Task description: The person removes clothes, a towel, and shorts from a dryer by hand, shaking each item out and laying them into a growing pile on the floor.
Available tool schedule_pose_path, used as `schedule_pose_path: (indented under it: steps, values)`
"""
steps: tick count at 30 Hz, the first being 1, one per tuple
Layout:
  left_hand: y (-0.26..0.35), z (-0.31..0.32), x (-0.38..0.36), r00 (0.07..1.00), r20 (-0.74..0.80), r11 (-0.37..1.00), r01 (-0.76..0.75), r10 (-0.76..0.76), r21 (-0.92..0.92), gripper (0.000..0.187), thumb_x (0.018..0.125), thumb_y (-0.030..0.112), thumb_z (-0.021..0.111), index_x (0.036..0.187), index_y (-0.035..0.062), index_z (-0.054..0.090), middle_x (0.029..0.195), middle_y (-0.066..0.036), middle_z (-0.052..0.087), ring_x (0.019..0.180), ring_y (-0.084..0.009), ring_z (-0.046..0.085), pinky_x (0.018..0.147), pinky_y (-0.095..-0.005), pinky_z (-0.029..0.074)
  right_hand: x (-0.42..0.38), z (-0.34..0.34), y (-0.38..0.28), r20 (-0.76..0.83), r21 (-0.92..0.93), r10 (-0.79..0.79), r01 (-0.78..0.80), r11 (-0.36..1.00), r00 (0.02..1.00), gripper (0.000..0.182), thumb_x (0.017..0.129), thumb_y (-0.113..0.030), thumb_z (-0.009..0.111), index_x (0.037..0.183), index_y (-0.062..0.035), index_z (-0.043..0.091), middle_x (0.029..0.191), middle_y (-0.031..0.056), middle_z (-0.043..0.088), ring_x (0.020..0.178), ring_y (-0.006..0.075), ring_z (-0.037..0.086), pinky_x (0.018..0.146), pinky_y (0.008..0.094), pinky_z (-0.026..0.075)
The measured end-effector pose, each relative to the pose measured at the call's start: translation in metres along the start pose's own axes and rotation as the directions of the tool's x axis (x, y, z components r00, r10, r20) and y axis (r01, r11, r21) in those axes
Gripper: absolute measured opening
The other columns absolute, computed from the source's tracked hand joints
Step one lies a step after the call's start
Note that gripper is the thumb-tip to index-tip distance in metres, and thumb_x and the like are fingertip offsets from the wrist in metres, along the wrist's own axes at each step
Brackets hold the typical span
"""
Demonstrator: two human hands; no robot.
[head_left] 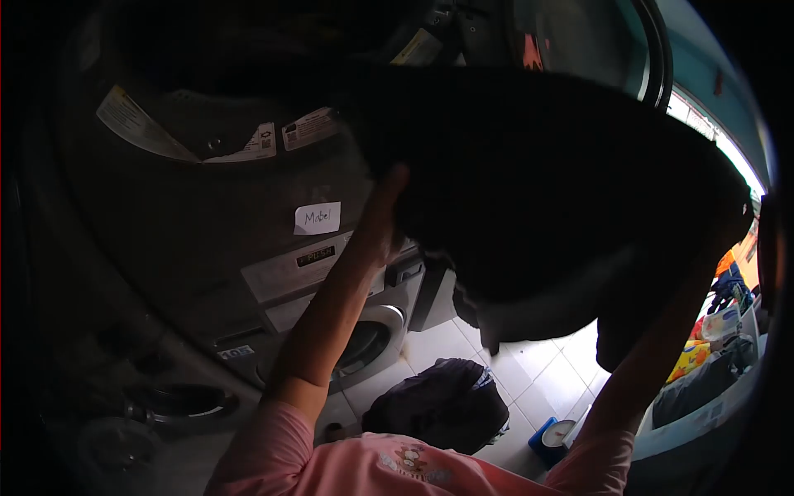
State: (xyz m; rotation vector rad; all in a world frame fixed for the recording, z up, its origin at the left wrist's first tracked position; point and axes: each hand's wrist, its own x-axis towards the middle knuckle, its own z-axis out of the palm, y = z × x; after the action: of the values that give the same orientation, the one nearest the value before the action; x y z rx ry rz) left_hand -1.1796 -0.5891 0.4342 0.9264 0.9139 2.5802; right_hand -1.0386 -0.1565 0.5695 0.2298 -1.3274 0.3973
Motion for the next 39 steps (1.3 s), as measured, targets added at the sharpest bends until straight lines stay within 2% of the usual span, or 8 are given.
schedule_pose_path:
  steps: [8, 12, 20, 22, 23, 26, 31, 39]
  values:
    - [-0.02, 0.004, -0.05, 0.884, -0.421, 0.977, 0.21, -0.201, -0.025, 0.047, 0.076, 0.022, 0.06, 0.114, -0.0016, 0.043, 0.104, -0.012, 0.052, 0.093, -0.0194, 0.052, 0.081, -0.0301, 0.043, -0.183, -0.008, 0.044, 0.173, -0.416, 0.356, -0.26, 0.872, 0.918, 0.023, 0.081, -0.017, 0.045, 0.096, -0.0019, 0.054, 0.091, 0.0065, 0.056, 0.09, 0.0164, 0.052, 0.083, 0.0289, 0.039]
    - [-0.045, 0.0, -0.1, 0.924, -0.305, 0.802, -0.002, 0.23, 0.598, 0.027, 0.081, 0.019, 0.054, 0.099, -0.0003, 0.052, 0.09, -0.008, 0.056, 0.084, -0.0164, 0.052, 0.075, -0.0285, 0.042, -0.24, 0.056, -0.015, 0.438, -0.143, 0.664, -0.683, 0.717, 0.606, 0.026, 0.084, -0.017, 0.041, 0.102, -0.0029, 0.053, 0.098, 0.0069, 0.052, 0.093, 0.0154, 0.048, 0.081, 0.0278, 0.036]
    - [-0.077, 0.025, -0.119, 0.979, 0.172, 0.339, -0.2, 0.111, 0.919, 0.028, 0.083, 0.03, 0.049, 0.094, 0.0047, 0.056, 0.053, -0.014, 0.049, 0.043, -0.0277, 0.049, 0.043, -0.0369, 0.036, -0.162, 0.187, -0.262, 0.972, -0.008, -0.234, -1.0, 0.021, -0.013, 0.07, 0.075, -0.052, 0.048, 0.124, -0.0035, 0.036, 0.103, 0.0128, 0.053, 0.095, 0.0184, 0.051, 0.083, 0.0284, 0.036]
    - [-0.05, 0.053, -0.11, 0.917, -0.016, 0.177, 0.094, -0.399, 0.98, 0.029, 0.083, 0.024, 0.052, 0.095, -0.0022, 0.051, 0.081, -0.019, 0.057, 0.071, -0.027, 0.059, 0.066, -0.0334, 0.045, -0.128, 0.202, -0.286, 0.972, -0.021, -0.214, -0.944, 0.328, -0.096, 0.07, 0.073, -0.05, 0.051, 0.123, -0.0028, 0.037, 0.11, 0.0137, 0.05, 0.103, 0.021, 0.046, 0.087, 0.0309, 0.033]
    - [-0.052, 0.053, -0.104, 0.956, 0.11, 0.196, -0.057, -0.271, 0.979, 0.032, 0.081, 0.027, 0.053, 0.095, -0.0016, 0.052, 0.078, -0.019, 0.056, 0.069, -0.0291, 0.058, 0.064, -0.0356, 0.045, -0.118, 0.211, -0.29, 0.972, -0.039, -0.162, -0.798, 0.602, -0.17, 0.071, 0.072, -0.049, 0.055, 0.123, -0.0022, 0.038, 0.116, 0.0147, 0.047, 0.11, 0.0236, 0.042, 0.092, 0.0334, 0.03]
    - [-0.057, 0.057, -0.077, 0.885, 0.391, 0.146, -0.434, 0.253, 0.889, 0.042, 0.077, 0.039, 0.056, 0.095, 0.0009, 0.054, 0.065, -0.021, 0.053, 0.06, -0.0362, 0.054, 0.056, -0.0426, 0.042, -0.065, 0.221, -0.255, 0.999, 0.037, -0.009, -0.723, 0.69, 0.042, 0.054, 0.067, -0.03, 0.061, 0.114, -0.0067, 0.047, 0.108, 0.012, 0.05, 0.1, 0.0242, 0.048, 0.088, 0.0331, 0.036]
    - [-0.034, 0.112, -0.012, 0.896, 0.302, 0.502, -0.435, 0.325, 0.747, 0.041, 0.064, 0.015, 0.065, 0.098, -0.0013, 0.049, 0.086, -0.014, 0.056, 0.077, -0.0266, 0.058, 0.071, -0.0344, 0.046, 0.053, 0.196, -0.184, 0.848, 0.412, -0.183, -0.401, 0.818, 0.498, 0.042, 0.067, -0.015, 0.065, 0.107, -0.008, 0.053, 0.095, 0.0037, 0.052, 0.082, 0.0111, 0.051, 0.074, 0.0232, 0.042]
    - [-0.078, 0.226, 0.035, 0.83, 0.552, 0.954, -0.226, 0.082, 0.198, 0.03, 0.069, 0.013, 0.061, 0.096, 0.0015, 0.053, 0.085, -0.01, 0.059, 0.076, -0.0223, 0.06, 0.066, -0.0293, 0.049, 0.127, 0.056, -0.156, 0.575, 0.082, -0.075, 0.034, 0.996, 0.815, 0.046, 0.071, -0.027, 0.06, 0.112, -0.0083, 0.049, 0.103, 0.0073, 0.051, 0.089, 0.0159, 0.051, 0.076, 0.0273, 0.042]
